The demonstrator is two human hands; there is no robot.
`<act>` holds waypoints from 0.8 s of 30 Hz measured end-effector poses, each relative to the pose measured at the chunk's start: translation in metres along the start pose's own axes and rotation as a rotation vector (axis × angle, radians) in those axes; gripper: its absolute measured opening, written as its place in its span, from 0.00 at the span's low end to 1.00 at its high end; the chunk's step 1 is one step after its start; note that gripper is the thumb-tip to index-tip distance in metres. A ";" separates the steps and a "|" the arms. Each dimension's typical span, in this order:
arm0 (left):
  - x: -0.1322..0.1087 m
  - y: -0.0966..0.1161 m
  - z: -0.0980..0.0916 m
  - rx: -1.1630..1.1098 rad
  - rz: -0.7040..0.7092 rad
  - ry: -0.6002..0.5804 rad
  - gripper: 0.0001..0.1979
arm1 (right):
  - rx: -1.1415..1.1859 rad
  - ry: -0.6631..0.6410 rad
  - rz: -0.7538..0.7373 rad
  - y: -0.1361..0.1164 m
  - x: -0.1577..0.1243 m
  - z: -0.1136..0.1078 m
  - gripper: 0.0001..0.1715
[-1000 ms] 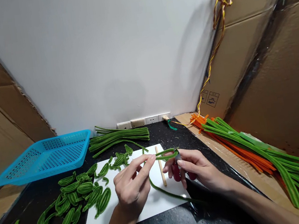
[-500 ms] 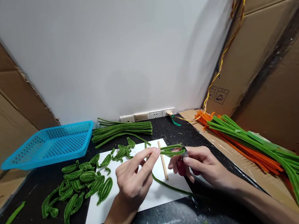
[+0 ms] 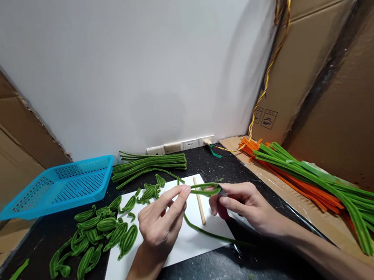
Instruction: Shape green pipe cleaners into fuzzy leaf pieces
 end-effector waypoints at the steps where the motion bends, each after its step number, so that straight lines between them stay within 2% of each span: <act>1: 0.001 0.000 0.000 0.003 0.001 -0.002 0.18 | 0.011 0.002 0.000 0.001 0.000 0.000 0.20; 9: 0.001 -0.001 -0.001 -0.002 -0.009 -0.006 0.15 | 0.058 -0.033 0.039 0.007 -0.001 0.007 0.21; 14: -0.001 -0.005 -0.002 0.018 -0.022 0.002 0.18 | 0.039 0.075 0.083 0.012 0.000 -0.003 0.20; 18: -0.002 -0.009 -0.004 0.006 -0.027 0.021 0.19 | 0.002 -0.035 0.095 0.014 0.002 0.008 0.22; 24: -0.001 -0.004 0.001 0.006 -0.006 -0.010 0.15 | 0.179 -0.131 0.145 0.021 0.001 0.021 0.22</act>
Point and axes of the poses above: each hand's wrist, its own x-axis towards the middle knuckle, its own z-axis out of the palm, y = z × x, the point moved 10 cm from there along x, towards the middle knuckle, and after that the axes turned 11 degrees about z, right-handed, at the moved point
